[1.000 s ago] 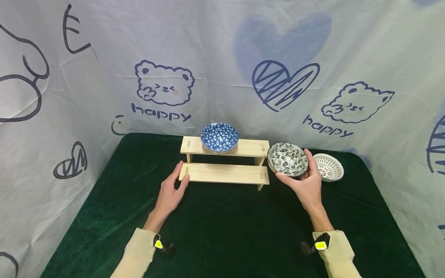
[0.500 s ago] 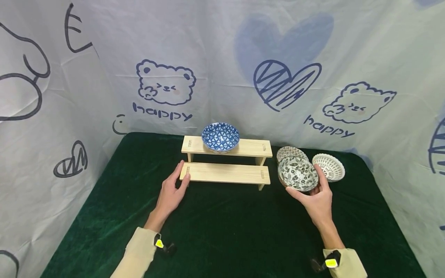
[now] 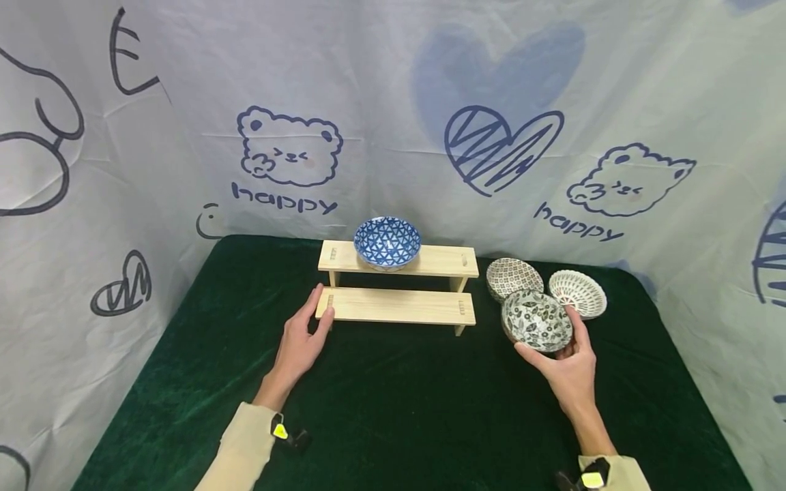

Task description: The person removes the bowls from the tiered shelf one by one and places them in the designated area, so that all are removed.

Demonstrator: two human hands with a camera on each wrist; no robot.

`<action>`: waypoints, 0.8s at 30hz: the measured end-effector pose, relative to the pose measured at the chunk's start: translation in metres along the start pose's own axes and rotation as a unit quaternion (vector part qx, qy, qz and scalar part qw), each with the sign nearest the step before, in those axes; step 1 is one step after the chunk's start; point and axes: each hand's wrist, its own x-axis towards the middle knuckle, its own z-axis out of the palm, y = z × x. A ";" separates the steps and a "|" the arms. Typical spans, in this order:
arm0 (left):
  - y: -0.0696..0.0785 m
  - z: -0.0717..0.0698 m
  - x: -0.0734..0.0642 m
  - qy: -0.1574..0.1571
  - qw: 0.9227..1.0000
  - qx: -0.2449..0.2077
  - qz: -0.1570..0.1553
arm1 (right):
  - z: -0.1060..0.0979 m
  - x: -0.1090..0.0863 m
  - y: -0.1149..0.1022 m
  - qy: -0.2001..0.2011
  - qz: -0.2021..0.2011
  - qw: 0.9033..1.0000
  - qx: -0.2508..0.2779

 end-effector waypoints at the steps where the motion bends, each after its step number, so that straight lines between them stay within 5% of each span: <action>1: 0.000 0.000 0.000 0.000 1.000 0.000 0.000 | 0.000 -0.001 0.001 0.000 0.003 1.000 -0.003; 24: 0.002 -0.001 -0.001 0.001 1.000 0.000 0.001 | 0.005 -0.008 0.034 -0.006 0.065 0.997 -0.032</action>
